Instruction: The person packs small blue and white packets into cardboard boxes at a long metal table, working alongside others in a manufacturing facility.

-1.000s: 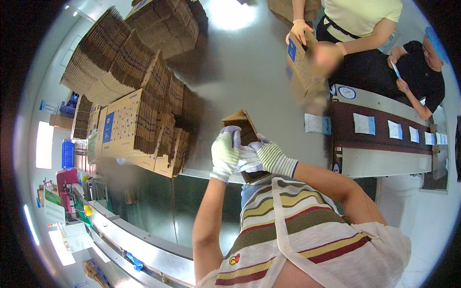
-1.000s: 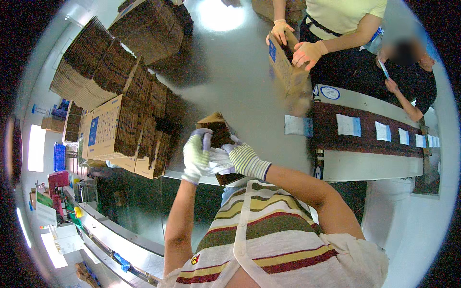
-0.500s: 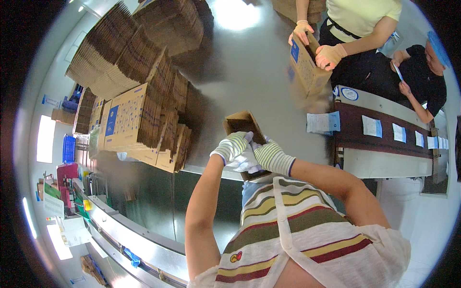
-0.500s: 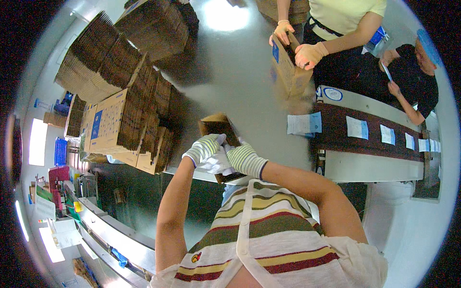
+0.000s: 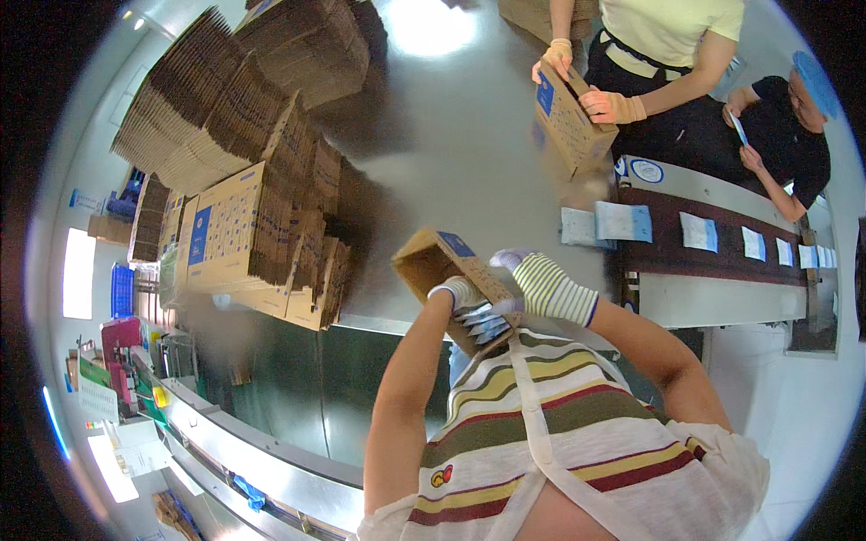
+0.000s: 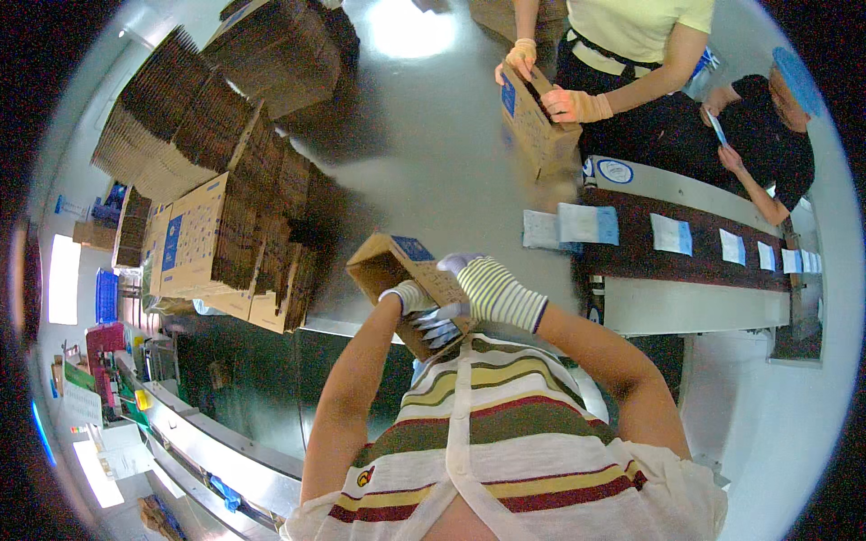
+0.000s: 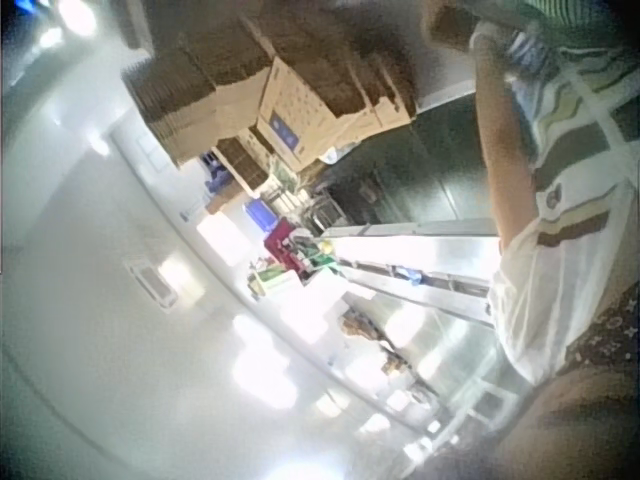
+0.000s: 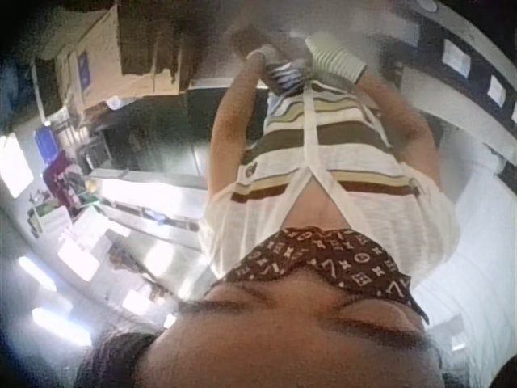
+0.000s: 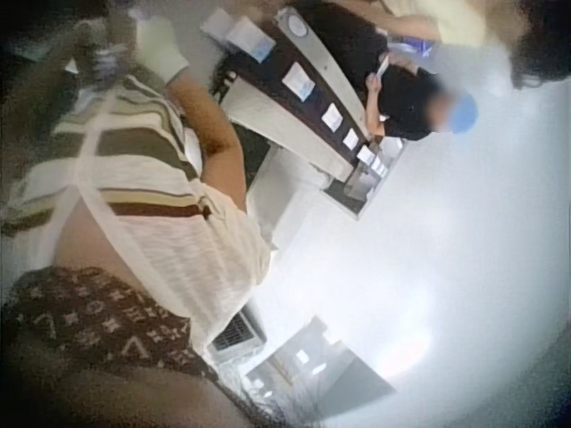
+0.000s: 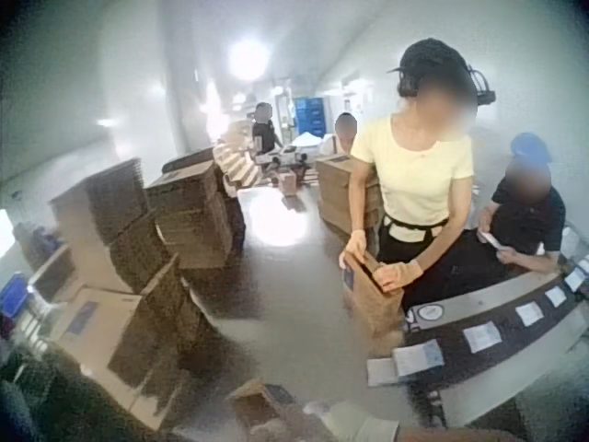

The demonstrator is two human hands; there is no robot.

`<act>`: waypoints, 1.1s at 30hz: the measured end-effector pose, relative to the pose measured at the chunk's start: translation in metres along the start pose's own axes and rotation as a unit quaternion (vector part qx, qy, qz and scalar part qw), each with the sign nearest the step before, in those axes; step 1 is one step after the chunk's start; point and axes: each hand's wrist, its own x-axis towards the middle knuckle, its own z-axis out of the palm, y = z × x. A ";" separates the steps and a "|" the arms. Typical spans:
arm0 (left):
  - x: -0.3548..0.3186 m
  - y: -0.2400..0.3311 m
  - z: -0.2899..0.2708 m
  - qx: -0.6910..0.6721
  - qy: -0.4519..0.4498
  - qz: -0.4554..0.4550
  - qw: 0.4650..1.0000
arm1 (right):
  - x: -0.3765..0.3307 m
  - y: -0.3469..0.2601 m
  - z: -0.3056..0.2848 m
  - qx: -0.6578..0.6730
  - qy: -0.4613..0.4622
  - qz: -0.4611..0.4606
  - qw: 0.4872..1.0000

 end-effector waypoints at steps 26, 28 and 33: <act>-0.053 0.098 -0.013 -0.078 0.084 -0.217 0.969 | -0.064 0.133 0.029 0.018 -0.137 0.220 0.966; -0.055 0.098 -0.016 -0.066 0.056 -0.215 0.973 | -0.061 0.154 0.006 -0.015 -0.076 0.184 0.980; -0.061 0.104 -0.021 -0.053 0.097 -0.220 0.969 | -0.030 0.212 -0.071 -0.223 -0.011 0.238 0.945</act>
